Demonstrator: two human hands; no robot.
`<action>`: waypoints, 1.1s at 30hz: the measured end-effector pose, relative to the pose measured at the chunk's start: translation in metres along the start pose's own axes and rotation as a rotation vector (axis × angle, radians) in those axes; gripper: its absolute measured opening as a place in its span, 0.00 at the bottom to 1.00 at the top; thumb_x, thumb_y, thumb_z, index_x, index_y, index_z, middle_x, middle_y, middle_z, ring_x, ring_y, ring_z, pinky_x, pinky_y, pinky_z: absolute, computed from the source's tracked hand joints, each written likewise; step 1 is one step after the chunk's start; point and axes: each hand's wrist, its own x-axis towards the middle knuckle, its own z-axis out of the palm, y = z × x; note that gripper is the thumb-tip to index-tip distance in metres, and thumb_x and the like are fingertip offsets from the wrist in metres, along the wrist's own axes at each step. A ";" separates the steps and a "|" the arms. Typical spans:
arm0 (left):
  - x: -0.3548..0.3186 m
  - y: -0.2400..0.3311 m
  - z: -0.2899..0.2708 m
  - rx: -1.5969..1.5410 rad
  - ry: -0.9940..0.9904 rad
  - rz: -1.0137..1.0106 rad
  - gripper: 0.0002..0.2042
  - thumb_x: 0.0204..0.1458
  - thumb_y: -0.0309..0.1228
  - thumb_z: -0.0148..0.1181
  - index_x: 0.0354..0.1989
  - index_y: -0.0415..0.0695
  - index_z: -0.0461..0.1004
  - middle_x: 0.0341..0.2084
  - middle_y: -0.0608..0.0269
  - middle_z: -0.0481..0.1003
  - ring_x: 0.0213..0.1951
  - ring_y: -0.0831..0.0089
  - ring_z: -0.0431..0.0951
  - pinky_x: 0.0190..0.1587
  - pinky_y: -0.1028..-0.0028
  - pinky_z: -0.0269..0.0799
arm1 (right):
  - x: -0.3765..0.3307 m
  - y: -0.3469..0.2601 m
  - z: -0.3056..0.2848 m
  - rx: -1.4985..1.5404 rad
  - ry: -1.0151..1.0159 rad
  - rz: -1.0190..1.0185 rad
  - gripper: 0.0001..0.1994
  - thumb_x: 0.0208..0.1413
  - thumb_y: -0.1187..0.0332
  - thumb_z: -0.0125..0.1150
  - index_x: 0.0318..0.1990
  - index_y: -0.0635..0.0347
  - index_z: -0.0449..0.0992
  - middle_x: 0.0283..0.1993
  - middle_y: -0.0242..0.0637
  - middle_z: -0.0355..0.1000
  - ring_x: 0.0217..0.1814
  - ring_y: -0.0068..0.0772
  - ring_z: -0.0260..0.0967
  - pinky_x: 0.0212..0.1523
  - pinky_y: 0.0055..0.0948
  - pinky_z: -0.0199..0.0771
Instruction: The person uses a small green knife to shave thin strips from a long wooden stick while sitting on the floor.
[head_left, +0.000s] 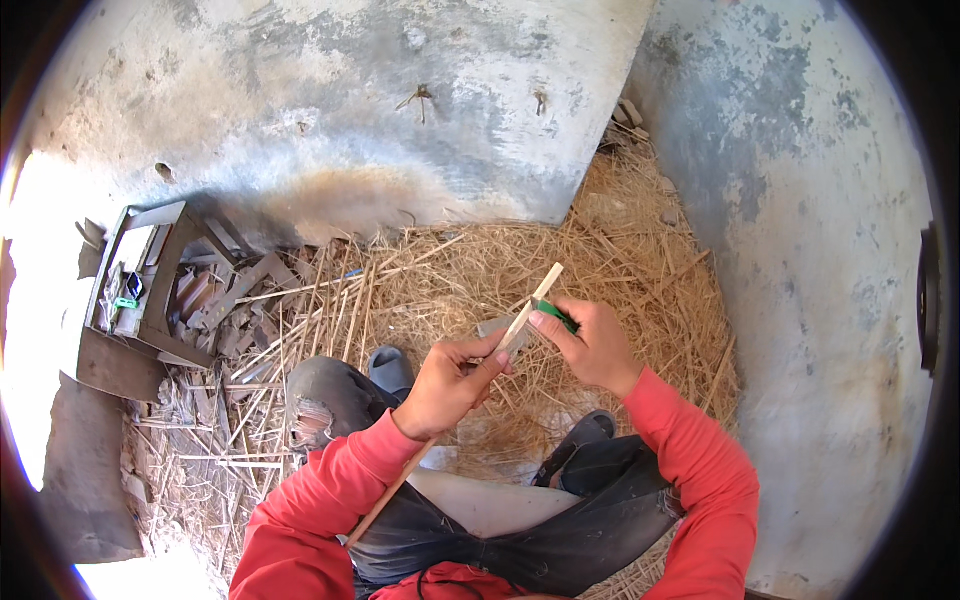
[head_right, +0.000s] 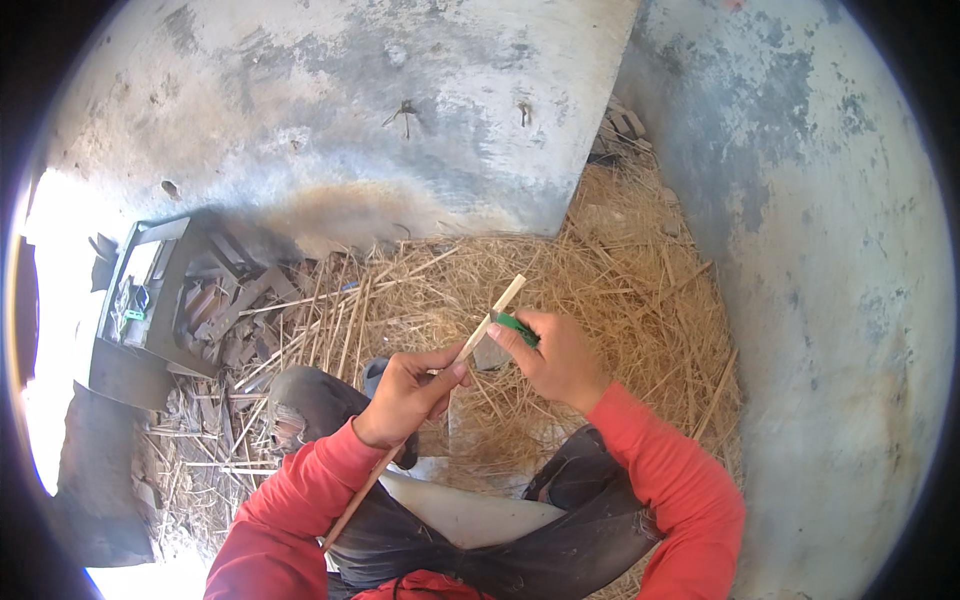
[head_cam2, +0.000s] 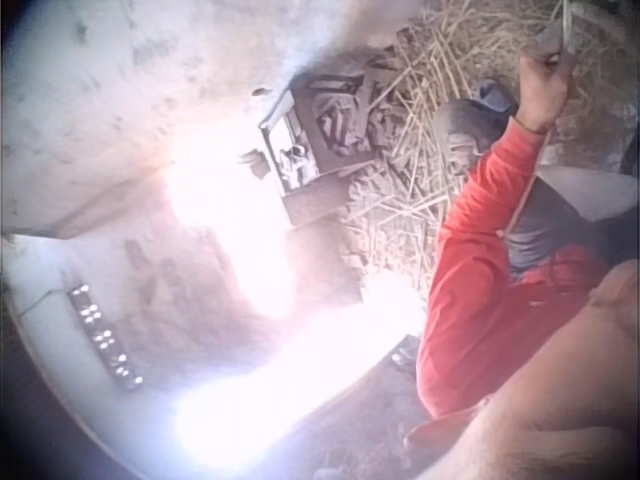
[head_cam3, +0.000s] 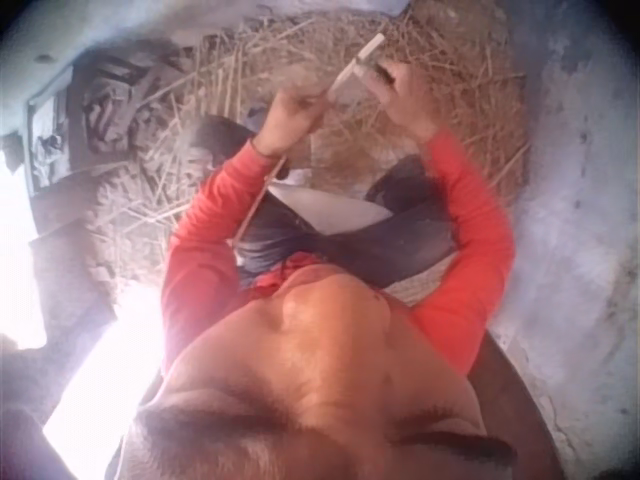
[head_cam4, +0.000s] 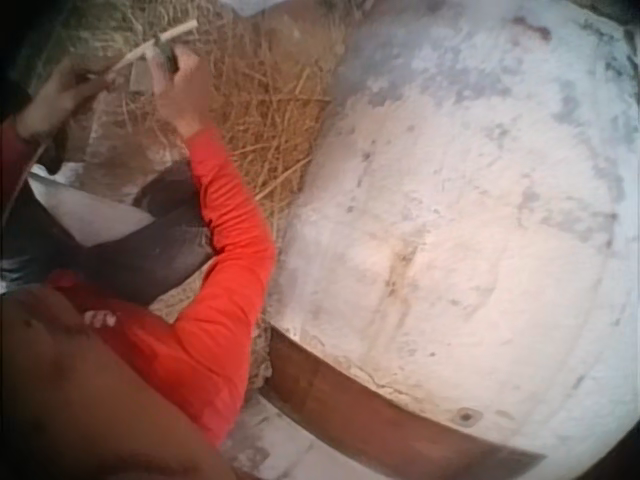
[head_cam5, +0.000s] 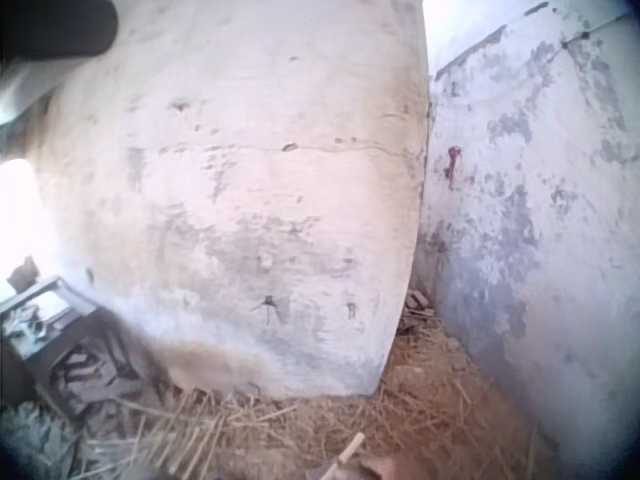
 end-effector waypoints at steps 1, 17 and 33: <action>0.001 0.001 0.001 -0.013 -0.006 -0.001 0.18 0.67 0.27 0.59 0.64 0.39 0.75 0.30 0.68 0.78 0.18 0.88 0.65 0.20 0.82 0.62 | -0.003 -0.003 0.000 0.016 0.015 0.011 0.24 0.67 0.47 0.58 0.42 0.63 0.84 0.19 0.44 0.70 0.21 0.40 0.71 0.25 0.39 0.66; 0.018 -0.001 0.049 0.030 -0.062 -0.004 0.17 0.67 0.27 0.59 0.62 0.37 0.76 0.28 0.72 0.78 0.19 0.90 0.65 0.21 0.83 0.60 | -0.045 0.020 -0.013 -0.003 0.219 -0.038 0.25 0.69 0.46 0.53 0.43 0.62 0.83 0.22 0.47 0.75 0.23 0.43 0.75 0.27 0.43 0.71; 0.024 -0.012 0.094 0.098 -0.178 -0.006 0.18 0.66 0.26 0.61 0.64 0.39 0.75 0.30 0.70 0.78 0.20 0.89 0.65 0.21 0.82 0.61 | -0.088 0.055 -0.066 -0.019 0.290 0.127 0.25 0.67 0.46 0.55 0.45 0.62 0.84 0.22 0.48 0.74 0.21 0.44 0.74 0.26 0.40 0.70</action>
